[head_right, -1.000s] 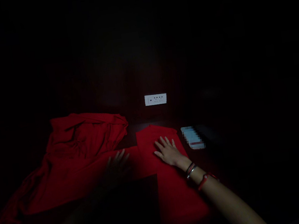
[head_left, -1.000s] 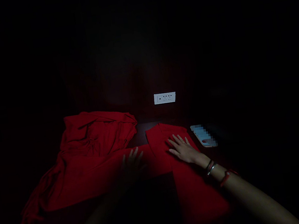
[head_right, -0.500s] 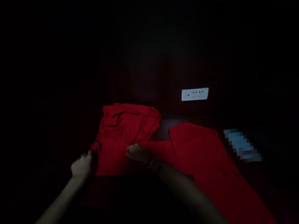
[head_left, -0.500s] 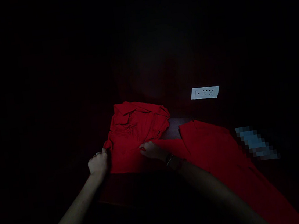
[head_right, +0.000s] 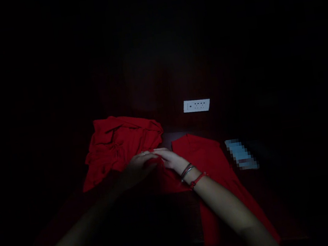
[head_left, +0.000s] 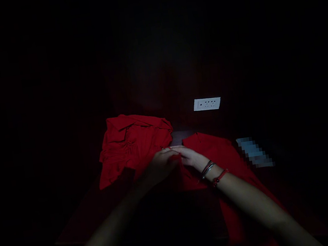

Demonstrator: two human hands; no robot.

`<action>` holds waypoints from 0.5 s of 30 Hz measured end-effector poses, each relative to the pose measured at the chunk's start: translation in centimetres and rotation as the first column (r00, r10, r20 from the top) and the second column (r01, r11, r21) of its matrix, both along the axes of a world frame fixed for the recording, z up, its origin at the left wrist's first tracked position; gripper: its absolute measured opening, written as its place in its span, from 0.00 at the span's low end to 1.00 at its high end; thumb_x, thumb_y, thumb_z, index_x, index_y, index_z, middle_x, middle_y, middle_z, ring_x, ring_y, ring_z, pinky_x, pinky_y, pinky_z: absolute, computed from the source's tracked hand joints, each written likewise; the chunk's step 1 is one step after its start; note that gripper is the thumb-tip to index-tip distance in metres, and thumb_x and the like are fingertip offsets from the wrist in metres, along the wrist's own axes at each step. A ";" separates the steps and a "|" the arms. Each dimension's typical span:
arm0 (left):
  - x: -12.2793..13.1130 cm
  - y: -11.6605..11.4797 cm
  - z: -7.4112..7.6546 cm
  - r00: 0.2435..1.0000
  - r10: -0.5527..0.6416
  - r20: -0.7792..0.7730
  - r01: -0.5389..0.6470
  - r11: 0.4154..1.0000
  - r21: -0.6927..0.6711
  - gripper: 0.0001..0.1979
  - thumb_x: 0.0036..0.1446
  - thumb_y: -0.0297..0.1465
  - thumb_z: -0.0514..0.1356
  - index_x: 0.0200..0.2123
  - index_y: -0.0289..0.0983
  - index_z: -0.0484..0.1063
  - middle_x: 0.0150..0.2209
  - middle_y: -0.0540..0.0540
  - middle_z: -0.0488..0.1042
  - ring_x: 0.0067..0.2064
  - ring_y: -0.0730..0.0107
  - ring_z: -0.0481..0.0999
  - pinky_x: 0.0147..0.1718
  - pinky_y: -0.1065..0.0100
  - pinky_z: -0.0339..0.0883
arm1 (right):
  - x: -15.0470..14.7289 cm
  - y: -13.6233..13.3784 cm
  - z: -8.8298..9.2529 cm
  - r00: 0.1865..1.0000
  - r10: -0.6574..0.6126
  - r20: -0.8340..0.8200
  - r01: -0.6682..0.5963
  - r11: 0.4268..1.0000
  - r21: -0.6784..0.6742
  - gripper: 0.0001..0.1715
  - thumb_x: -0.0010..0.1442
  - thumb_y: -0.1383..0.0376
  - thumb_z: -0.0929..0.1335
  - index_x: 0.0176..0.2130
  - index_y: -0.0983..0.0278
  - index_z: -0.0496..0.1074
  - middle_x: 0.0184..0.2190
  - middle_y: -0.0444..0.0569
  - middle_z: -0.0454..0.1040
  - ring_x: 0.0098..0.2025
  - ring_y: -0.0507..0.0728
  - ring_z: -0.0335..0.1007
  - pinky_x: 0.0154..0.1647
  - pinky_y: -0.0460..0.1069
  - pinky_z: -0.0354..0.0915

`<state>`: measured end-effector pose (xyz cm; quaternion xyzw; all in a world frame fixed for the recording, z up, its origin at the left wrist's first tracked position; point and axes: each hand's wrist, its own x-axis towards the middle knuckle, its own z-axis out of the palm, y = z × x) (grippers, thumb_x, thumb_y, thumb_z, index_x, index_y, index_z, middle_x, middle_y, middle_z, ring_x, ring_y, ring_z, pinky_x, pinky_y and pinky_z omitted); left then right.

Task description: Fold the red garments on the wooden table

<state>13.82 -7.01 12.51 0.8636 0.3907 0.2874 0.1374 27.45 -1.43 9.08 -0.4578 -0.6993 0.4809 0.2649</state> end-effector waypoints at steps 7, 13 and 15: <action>0.8 1.4 -5.7 0.995 0.087 -0.051 -0.084 0.995 0.060 0.19 0.55 0.38 0.49 0.48 0.36 0.64 0.45 0.43 0.67 0.47 0.66 0.66 0.48 0.64 0.59 | 13.6 0.3 2.0 0.956 -0.289 0.050 0.287 0.957 0.042 0.20 0.59 0.65 0.56 0.49 0.66 0.64 0.45 0.54 0.70 0.45 0.56 0.67 0.43 0.50 0.65; 3.3 2.8 -11.0 0.920 0.084 -0.383 -0.060 0.995 0.074 0.21 0.53 0.34 0.53 0.52 0.39 0.62 0.51 0.42 0.65 0.51 0.60 0.64 0.49 0.58 0.59 | 20.5 -0.3 1.6 0.887 -0.436 0.154 0.435 0.900 0.043 0.22 0.58 0.60 0.59 0.48 0.69 0.65 0.46 0.55 0.69 0.41 0.53 0.69 0.41 0.46 0.66; 3.7 2.6 -11.8 0.903 0.113 -0.414 -0.093 0.993 0.070 0.17 0.56 0.28 0.47 0.47 0.40 0.67 0.48 0.44 0.69 0.49 0.63 0.67 0.50 0.59 0.58 | 21.2 -1.1 1.0 0.826 -0.415 0.381 0.391 0.909 0.142 0.25 0.51 0.54 0.65 0.45 0.66 0.69 0.43 0.51 0.71 0.38 0.52 0.70 0.37 0.45 0.66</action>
